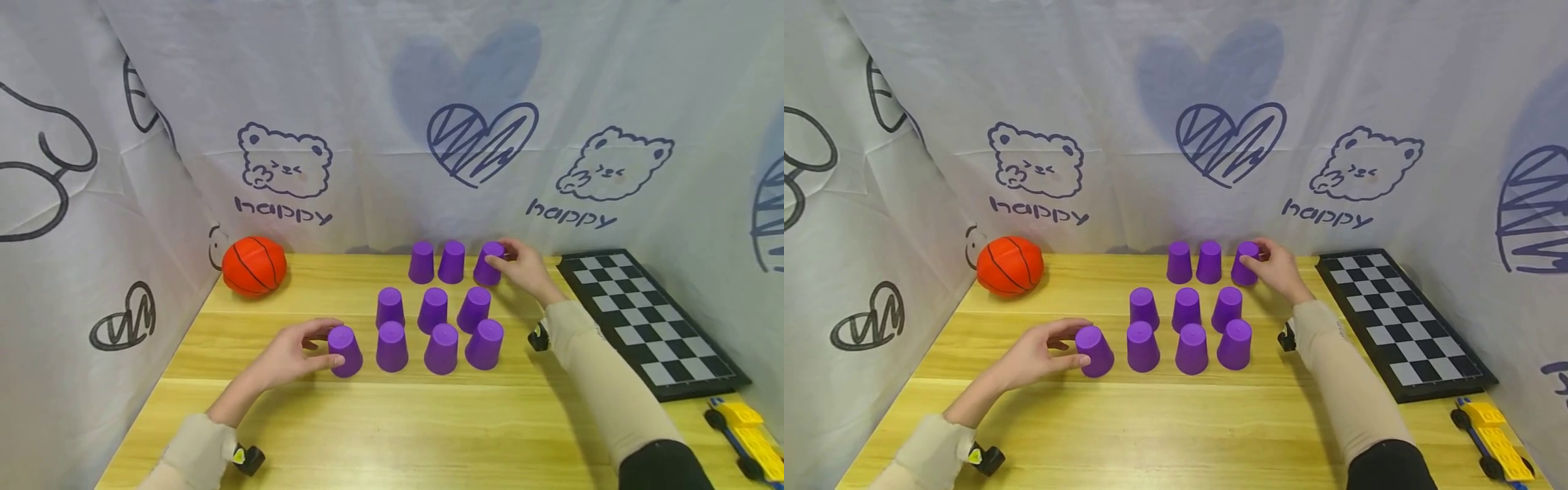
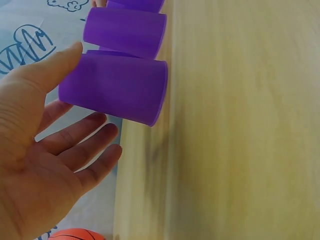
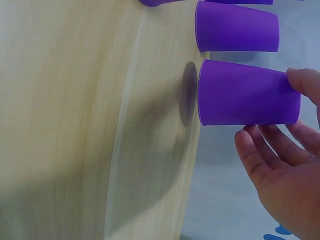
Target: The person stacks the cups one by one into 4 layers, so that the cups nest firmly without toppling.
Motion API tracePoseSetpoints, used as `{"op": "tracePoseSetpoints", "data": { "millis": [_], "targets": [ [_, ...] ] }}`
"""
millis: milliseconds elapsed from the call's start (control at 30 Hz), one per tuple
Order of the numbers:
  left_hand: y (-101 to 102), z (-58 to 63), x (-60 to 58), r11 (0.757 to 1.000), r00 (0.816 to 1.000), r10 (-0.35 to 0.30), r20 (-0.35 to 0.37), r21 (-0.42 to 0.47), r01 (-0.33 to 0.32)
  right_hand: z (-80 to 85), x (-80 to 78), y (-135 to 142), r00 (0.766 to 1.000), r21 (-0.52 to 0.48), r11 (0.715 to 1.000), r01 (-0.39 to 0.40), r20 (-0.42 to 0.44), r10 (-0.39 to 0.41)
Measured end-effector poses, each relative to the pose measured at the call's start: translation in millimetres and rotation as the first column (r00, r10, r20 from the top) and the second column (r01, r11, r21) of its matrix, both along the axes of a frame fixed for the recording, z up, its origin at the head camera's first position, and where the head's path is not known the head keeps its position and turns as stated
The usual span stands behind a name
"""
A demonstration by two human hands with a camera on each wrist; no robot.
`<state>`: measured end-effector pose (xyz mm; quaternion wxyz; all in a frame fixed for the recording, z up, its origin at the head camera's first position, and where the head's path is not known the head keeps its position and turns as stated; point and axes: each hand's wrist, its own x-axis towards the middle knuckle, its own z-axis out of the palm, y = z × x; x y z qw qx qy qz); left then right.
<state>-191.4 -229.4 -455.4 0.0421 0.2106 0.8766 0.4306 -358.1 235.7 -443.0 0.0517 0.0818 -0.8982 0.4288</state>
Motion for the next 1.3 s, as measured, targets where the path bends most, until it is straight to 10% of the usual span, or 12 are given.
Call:
{"op": "tracePoseSetpoints", "data": {
  "millis": [1300],
  "targets": [
    [1.1,-5.1,-0.2,1.000,1.000,0.001,0.030,0.030,-0.002,-13.6,-9.5,-1.7,0.996,0.021,0.999,0.035,0.085,-0.036]
  ]
}}
